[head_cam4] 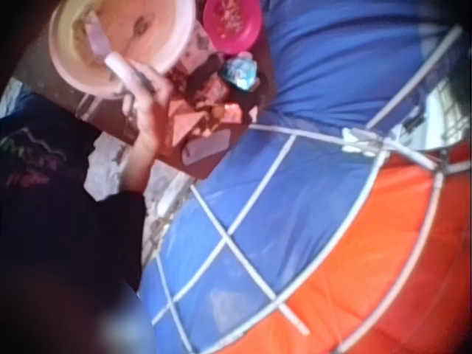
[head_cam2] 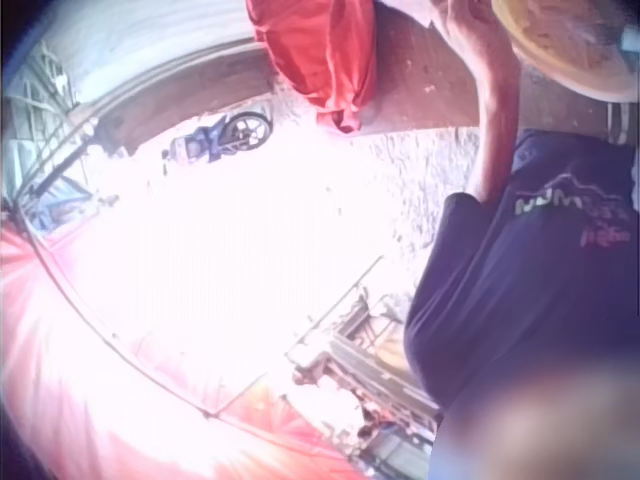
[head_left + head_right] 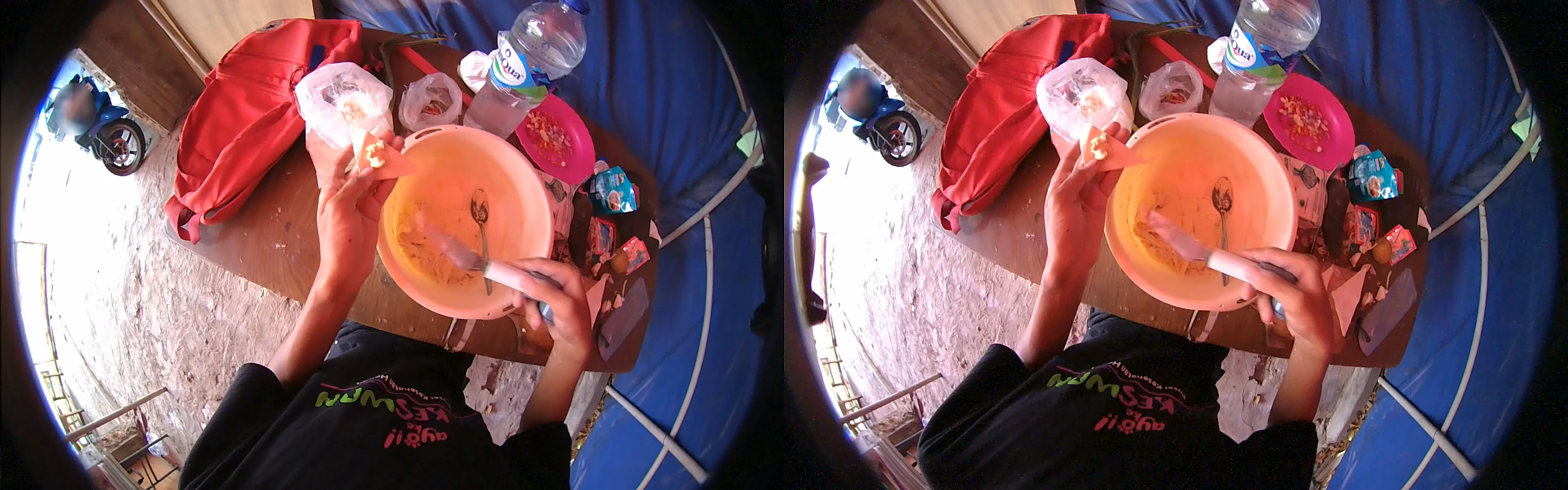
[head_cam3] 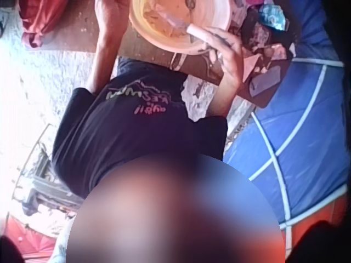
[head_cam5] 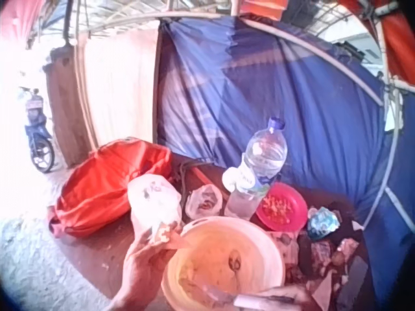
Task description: The person scoops a mixture from a bowl and places it into small paper cones, then folds the cones to seal them. This process is repeated multiple times, with the finished cones placed on the table.
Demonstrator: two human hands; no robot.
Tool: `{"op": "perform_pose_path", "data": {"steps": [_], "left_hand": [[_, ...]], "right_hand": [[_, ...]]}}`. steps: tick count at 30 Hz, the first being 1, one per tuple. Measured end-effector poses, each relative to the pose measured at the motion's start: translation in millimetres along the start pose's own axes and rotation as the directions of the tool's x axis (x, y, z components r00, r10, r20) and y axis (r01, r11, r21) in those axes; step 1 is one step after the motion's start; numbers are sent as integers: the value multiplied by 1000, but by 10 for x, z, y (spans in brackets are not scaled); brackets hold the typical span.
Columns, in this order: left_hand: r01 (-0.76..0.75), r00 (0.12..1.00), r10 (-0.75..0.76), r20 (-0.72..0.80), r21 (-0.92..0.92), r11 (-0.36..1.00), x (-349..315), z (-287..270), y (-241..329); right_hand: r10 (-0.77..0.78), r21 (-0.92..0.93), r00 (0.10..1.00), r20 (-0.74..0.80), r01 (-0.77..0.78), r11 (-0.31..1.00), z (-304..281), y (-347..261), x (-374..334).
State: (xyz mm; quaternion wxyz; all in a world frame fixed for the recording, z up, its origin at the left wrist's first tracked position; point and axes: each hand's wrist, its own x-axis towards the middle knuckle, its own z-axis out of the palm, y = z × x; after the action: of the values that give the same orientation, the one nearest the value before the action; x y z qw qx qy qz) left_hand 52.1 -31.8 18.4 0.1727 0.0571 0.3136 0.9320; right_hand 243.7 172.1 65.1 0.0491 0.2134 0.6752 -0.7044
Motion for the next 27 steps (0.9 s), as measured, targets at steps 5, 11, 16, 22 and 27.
{"op": "perform_pose_path", "data": {"steps": [5, 11, 16, 22, 27], "left_hand": [[170, 984, -172, 43, 48, 984, -90, 66, 82], [342, 936, -344, 67, 46, 939, -202, 232, -19], [365, 927, -364, 93, 7, 931, -243, 278, -19], [402, 912, -402, 86, 20, 916, -246, 320, -9], [405, 912, -402, 81, -20, 914, -251, 309, 21]], "right_hand": [[-221, 37, 961, -168, 230, 973, -43, 45, -222], [-509, -301, 828, -237, 435, 848, 194, 74, -304], [-703, -684, 701, -123, 453, 572, 240, 83, -241], [-687, -698, 700, -194, 394, 598, 259, 207, -205], [-699, -805, 696, -165, 314, 503, 260, 259, -209]]}}
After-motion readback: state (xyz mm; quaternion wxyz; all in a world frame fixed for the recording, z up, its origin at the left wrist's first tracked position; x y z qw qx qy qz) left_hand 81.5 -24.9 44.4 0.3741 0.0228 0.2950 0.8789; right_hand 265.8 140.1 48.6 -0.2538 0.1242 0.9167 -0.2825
